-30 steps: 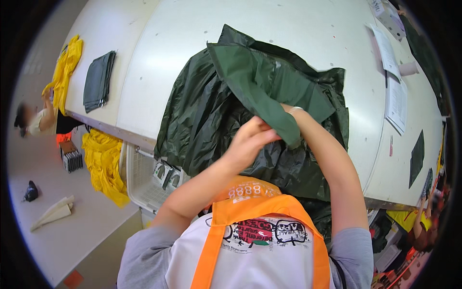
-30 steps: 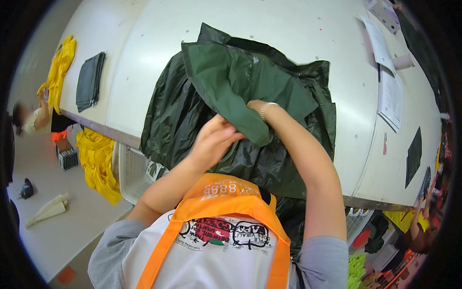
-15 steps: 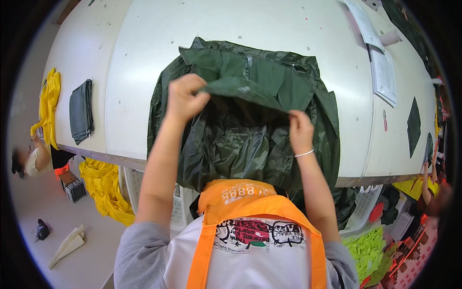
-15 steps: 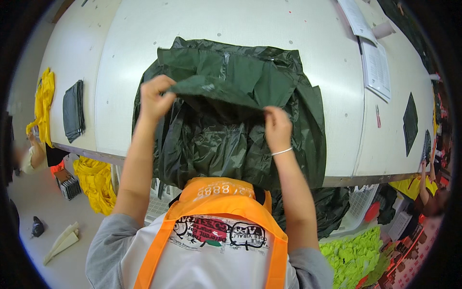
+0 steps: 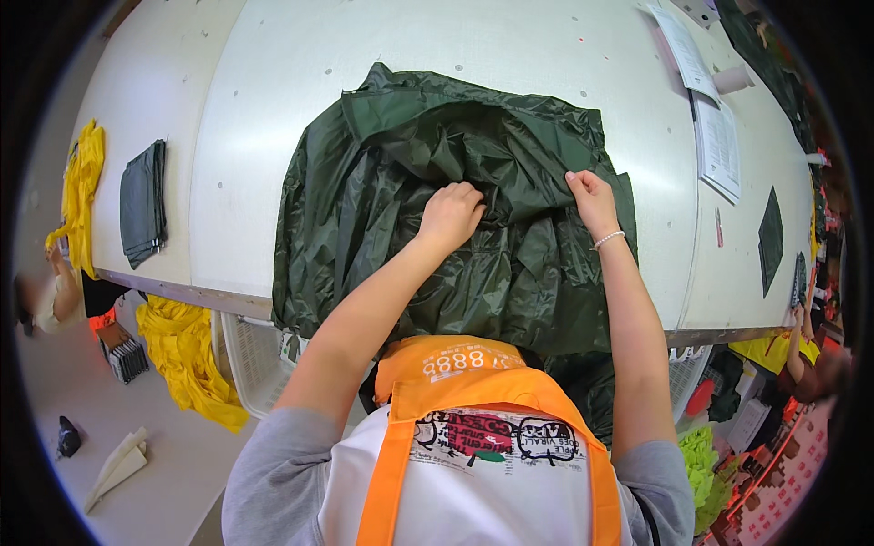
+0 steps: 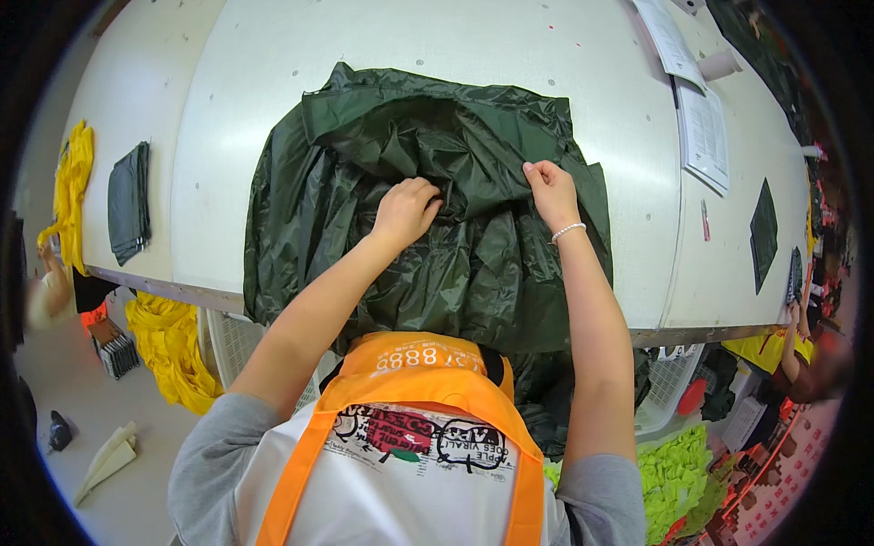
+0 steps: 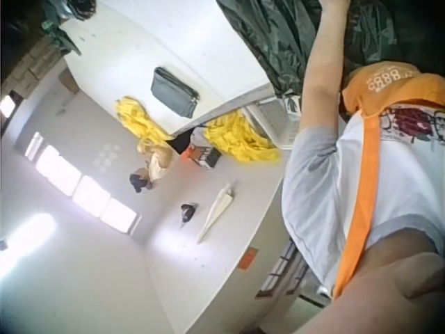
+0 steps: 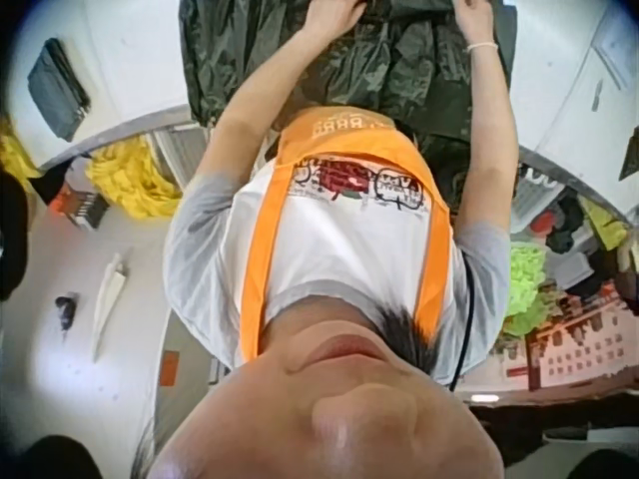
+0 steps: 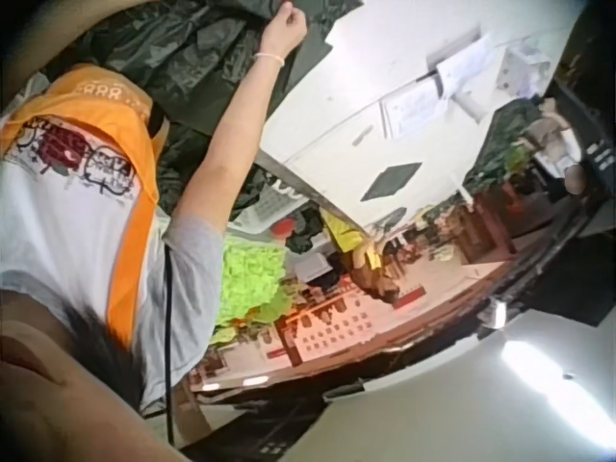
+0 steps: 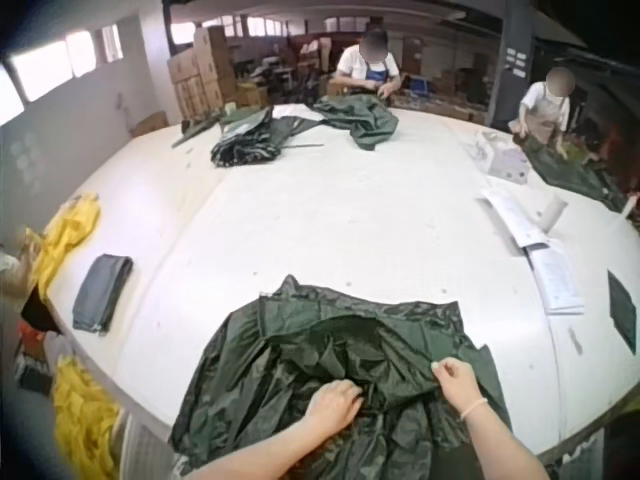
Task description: The person folds a dark green jacket on a white table. They smooth the fabric, fold the sleeves inward, fold the body in half, and then fold it again into a compact rectangle. The person places the folded jacket into a white plastic basket below the table.
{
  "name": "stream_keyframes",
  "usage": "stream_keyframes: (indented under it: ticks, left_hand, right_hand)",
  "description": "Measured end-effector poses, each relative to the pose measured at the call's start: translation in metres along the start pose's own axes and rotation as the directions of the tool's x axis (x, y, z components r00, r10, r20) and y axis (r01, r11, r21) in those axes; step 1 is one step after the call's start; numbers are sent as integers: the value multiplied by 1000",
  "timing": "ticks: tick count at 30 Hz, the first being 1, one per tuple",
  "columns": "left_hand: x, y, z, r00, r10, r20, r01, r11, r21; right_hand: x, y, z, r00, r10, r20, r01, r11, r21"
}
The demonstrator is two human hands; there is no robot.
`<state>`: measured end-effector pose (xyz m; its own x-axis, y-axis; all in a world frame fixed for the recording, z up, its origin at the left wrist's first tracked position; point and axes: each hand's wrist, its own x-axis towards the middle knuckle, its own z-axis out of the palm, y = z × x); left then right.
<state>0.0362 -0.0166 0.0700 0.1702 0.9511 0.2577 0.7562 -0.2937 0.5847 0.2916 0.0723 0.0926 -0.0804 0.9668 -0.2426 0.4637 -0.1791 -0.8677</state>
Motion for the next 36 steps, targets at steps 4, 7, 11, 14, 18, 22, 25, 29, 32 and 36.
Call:
stream_keyframes:
  ticks: [4,7,11,14,18,22,25,29,32,36]
  left_hand:
    - [0,-5,5,997,59,42,-61,996,57]
    - [1,-8,2,995,102,-11,-102,994,46]
    - [14,30,-63,922,199,-332,-228,972,-50]
    - [3,61,-102,850,328,-413,-347,937,30]
    - [-27,73,-87,930,317,-187,-326,945,-17]
    - [-29,31,-97,954,158,-255,-153,987,41]
    - [2,-4,-108,841,-192,-505,174,981,-83]
    - [5,-67,-104,876,-410,-254,387,912,-137]
    - [20,-85,-121,920,-339,-196,320,939,-125]
    - [50,-88,-153,925,-291,-245,301,954,4]
  right_hand:
    - [6,0,-5,998,-50,-47,45,994,-103]
    - [9,-16,-5,986,-143,-87,123,972,-202]
    - [28,-32,-47,960,-231,-159,185,947,-264]
    - [42,-36,-83,964,-223,-146,206,971,-122]
    - [39,-54,-68,902,-402,-159,275,816,-509]
    - [-18,-83,-2,686,-725,-61,469,505,-725]
    - [-89,-78,56,540,-801,260,807,405,-430]
    - [-120,-52,109,722,-595,353,685,543,-486]
    - [-114,-27,107,702,-587,405,691,422,-587]
    - [-131,-79,66,647,-697,309,744,488,-457]
